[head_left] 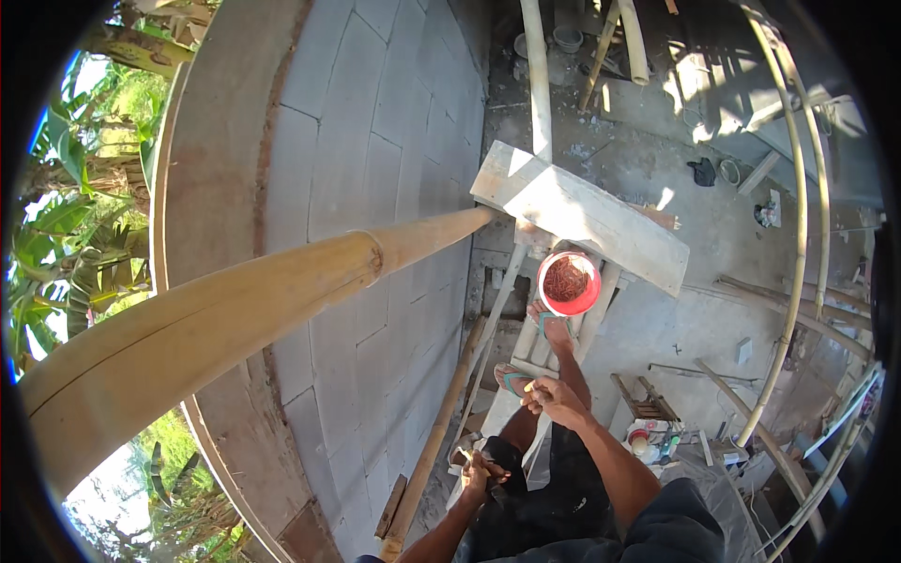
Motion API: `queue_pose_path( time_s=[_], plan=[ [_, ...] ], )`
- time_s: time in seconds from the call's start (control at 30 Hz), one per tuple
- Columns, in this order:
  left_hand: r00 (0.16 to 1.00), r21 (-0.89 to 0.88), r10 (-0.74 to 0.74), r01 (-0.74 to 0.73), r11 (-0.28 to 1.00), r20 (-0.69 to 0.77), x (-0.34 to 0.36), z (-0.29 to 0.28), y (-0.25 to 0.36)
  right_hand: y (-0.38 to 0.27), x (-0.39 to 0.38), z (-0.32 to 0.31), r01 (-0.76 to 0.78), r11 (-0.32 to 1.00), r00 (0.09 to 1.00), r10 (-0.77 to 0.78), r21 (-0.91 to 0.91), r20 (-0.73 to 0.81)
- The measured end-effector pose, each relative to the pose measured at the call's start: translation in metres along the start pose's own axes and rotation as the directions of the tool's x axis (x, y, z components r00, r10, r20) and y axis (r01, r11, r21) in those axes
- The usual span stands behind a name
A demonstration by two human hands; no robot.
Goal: The person holds and aligns a curved concrete piece against the edge of a balcony. Using a hammer, they drive several nails into a wooden support frame to secure the molding in place.
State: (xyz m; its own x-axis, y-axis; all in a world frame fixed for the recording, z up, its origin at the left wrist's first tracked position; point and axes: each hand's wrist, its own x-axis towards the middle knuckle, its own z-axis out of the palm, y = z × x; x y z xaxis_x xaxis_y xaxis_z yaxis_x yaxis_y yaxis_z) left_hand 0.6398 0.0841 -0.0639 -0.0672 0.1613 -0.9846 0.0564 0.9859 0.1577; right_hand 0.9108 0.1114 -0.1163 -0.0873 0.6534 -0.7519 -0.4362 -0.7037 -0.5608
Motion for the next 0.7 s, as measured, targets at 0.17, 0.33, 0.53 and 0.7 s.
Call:
queue_pose_path(
  time_s=[0.17, 0.33, 0.53, 0.7],
  plan=[
    [0.993, -0.342, 0.071, -0.035, 0.939, 0.092, -0.038, 0.003, 0.043, -0.021, -0.084, 0.074, -0.220, 0.947, 0.943, 0.144, 0.234, 0.300],
    [0.803, -0.522, 0.378, -0.100, 0.847, 0.460, -0.100, 0.014, 0.110, -0.064, -0.120, 0.116, -0.140, 0.938, 0.936, 0.021, 0.318, 0.350],
    [0.609, -0.430, 0.511, -0.289, 0.855, 0.607, -0.165, 0.019, 0.157, -0.169, -0.163, 0.160, -0.270, 0.962, 0.786, 0.240, -0.033, 0.569],
    [0.579, -0.285, 0.532, -0.466, 0.838, 0.617, -0.211, -0.001, 0.180, -0.185, -0.159, 0.196, 0.267, 0.906, 0.817, -0.033, -0.327, 0.576]
  ],
)
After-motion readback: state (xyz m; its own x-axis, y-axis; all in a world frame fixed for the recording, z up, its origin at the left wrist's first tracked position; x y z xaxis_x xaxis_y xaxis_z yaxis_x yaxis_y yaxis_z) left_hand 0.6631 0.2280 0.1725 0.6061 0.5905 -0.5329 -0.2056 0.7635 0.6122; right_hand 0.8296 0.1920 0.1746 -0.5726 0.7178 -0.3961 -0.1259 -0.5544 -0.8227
